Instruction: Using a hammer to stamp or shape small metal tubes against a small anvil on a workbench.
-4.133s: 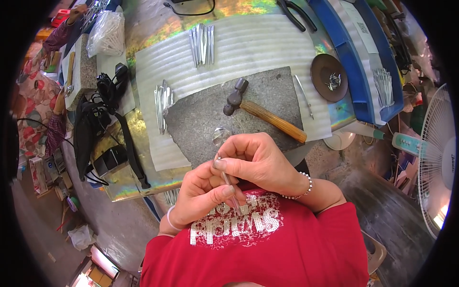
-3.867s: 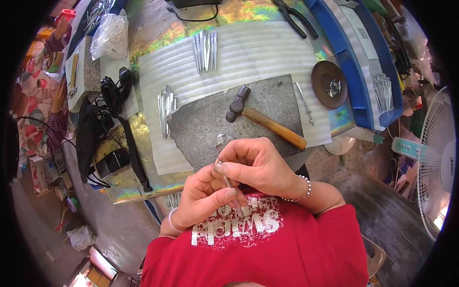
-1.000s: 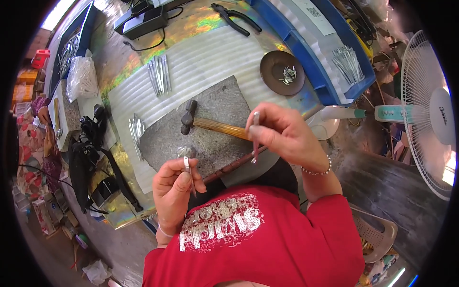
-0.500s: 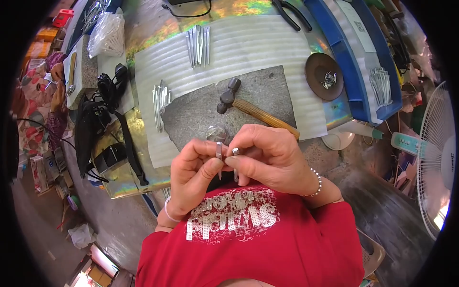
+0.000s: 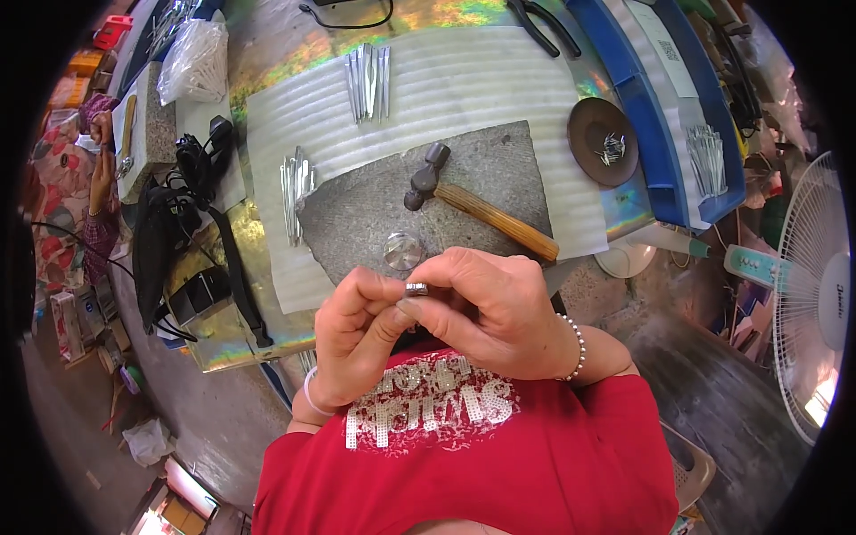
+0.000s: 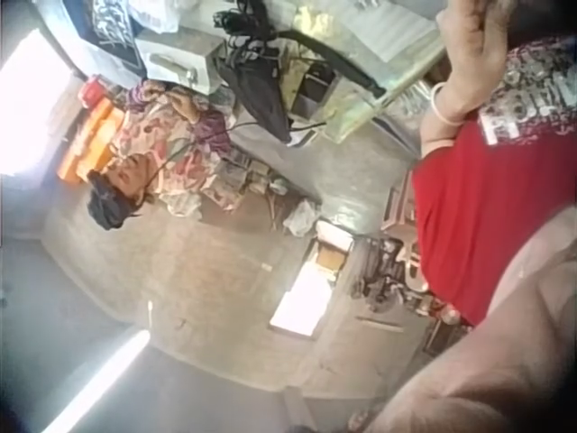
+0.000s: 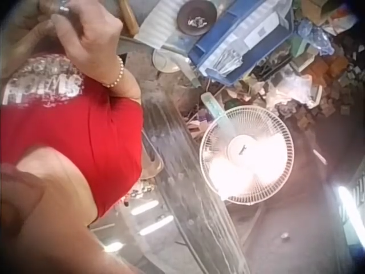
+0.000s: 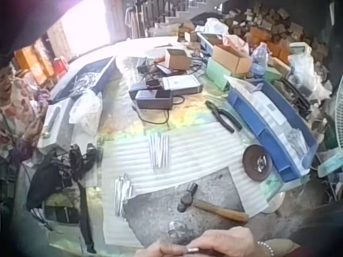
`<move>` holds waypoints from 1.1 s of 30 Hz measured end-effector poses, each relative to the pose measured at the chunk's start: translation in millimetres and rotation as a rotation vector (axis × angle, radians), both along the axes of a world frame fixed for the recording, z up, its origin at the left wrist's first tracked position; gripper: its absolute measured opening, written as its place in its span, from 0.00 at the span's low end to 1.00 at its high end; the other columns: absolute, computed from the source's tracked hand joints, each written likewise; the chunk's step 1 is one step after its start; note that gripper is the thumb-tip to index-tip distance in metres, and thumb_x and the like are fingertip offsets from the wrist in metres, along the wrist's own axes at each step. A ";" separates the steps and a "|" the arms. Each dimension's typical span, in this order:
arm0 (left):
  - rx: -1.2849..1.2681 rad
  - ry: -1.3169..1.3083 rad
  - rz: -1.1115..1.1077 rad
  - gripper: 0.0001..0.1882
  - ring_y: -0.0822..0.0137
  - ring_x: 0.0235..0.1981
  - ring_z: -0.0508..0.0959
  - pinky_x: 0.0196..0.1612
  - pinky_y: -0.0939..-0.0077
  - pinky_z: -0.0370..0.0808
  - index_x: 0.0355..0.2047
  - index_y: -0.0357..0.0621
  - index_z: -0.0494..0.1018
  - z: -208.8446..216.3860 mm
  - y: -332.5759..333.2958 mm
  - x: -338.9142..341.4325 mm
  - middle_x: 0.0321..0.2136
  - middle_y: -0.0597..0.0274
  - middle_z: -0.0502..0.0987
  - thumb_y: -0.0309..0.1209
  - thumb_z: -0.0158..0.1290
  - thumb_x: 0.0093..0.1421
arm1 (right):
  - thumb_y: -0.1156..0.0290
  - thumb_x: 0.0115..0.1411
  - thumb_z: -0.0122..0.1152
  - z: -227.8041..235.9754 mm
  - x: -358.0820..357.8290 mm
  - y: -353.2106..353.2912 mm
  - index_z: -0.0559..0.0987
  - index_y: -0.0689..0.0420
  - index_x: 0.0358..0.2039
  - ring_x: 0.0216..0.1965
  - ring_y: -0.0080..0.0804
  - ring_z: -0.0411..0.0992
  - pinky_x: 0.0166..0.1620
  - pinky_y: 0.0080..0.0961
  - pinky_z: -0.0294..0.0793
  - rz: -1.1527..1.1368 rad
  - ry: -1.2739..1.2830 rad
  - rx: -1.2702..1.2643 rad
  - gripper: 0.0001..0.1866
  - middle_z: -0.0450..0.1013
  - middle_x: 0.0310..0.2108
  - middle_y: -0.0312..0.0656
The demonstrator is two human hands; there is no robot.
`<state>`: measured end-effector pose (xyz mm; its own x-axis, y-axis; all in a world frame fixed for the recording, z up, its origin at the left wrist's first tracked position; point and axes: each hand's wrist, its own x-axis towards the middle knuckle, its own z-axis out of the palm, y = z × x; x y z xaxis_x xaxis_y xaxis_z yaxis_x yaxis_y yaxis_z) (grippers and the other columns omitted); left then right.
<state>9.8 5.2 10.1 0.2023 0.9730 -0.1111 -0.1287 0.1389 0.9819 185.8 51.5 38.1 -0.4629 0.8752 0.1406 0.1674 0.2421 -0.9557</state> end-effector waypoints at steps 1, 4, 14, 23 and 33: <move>-0.001 -0.001 -0.002 0.06 0.80 0.29 0.75 0.31 0.85 0.71 0.37 0.35 0.69 0.0 -0.3 0.3 0.27 0.61 0.78 0.20 0.52 0.59 | 0.78 0.52 0.64 0.5 0.1 -0.4 0.75 0.62 0.34 0.19 0.20 0.68 0.22 0.15 0.64 -0.008 0.003 -0.027 0.09 0.73 0.24 0.39; -0.017 -0.041 0.006 0.06 0.80 0.28 0.75 0.31 0.86 0.72 0.37 0.35 0.69 -0.5 -0.8 1.1 0.26 0.61 0.78 0.20 0.52 0.59 | 0.79 0.51 0.65 1.0 0.0 1.2 0.75 0.63 0.33 0.20 0.27 0.72 0.21 0.19 0.68 0.001 -0.012 0.022 0.10 0.71 0.21 0.41; 0.076 -0.024 -0.003 0.07 0.79 0.29 0.77 0.30 0.85 0.73 0.37 0.34 0.69 -4.2 -0.5 0.8 0.28 0.60 0.78 0.20 0.53 0.59 | 0.79 0.52 0.64 -1.6 1.5 3.2 0.75 0.63 0.33 0.20 0.26 0.72 0.22 0.17 0.67 0.039 -0.007 0.139 0.08 0.73 0.22 0.42; -0.236 -0.167 -0.091 0.05 0.73 0.30 0.78 0.33 0.82 0.75 0.34 0.32 0.66 8.2 4.6 -1.7 0.27 0.56 0.78 0.21 0.51 0.60 | 0.77 0.58 0.58 0.7 -2.3 3.7 0.70 0.62 0.26 0.19 0.16 0.72 0.20 0.11 0.68 -0.016 0.190 -0.629 0.07 0.73 0.19 0.36; -0.397 -0.054 -0.290 0.11 0.81 0.19 0.74 0.19 0.89 0.69 0.31 0.36 0.68 14.0 30.2 -15.1 0.22 0.64 0.76 0.30 0.56 0.58 | 0.73 0.59 0.58 -13.1 -10.6 9.9 0.71 0.58 0.24 0.10 0.12 0.57 0.12 0.10 0.52 -0.115 0.337 -0.815 0.08 0.68 0.15 0.33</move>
